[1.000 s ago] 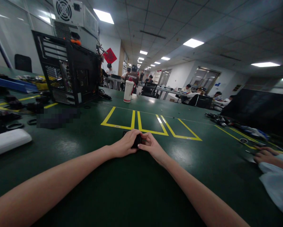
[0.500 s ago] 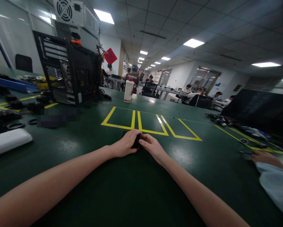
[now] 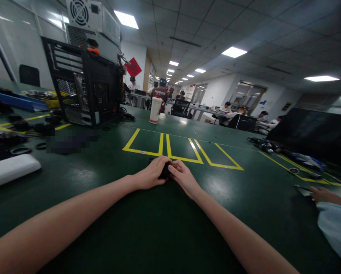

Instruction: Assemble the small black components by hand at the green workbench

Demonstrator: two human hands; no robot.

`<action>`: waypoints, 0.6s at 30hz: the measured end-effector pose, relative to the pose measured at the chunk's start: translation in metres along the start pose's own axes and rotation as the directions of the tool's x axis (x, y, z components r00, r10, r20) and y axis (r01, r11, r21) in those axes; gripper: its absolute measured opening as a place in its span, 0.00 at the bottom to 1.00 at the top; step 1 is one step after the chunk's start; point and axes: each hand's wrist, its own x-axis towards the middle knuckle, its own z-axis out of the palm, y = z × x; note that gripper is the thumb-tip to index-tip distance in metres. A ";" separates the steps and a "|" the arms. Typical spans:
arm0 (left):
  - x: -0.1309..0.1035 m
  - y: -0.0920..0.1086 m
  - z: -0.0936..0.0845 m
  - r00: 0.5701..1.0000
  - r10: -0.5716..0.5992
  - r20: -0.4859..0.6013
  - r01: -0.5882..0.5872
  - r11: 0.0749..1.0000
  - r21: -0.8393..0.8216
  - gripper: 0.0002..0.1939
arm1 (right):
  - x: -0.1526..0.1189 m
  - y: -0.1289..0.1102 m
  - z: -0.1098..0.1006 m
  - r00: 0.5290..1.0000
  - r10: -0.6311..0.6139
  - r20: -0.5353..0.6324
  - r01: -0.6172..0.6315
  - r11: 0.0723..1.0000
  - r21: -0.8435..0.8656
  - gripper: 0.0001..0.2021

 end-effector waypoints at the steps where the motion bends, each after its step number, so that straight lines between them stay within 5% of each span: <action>1: 0.000 0.000 0.000 1.000 -0.001 0.003 0.001 1.000 0.002 0.29 | 0.000 0.000 0.000 1.000 0.004 -0.004 -0.004 1.000 0.001 0.10; 18: -0.001 -0.001 -0.001 1.000 -0.009 0.009 0.009 1.000 0.010 0.29 | -0.008 -0.008 0.004 0.996 -0.085 0.001 0.085 0.993 -0.087 0.13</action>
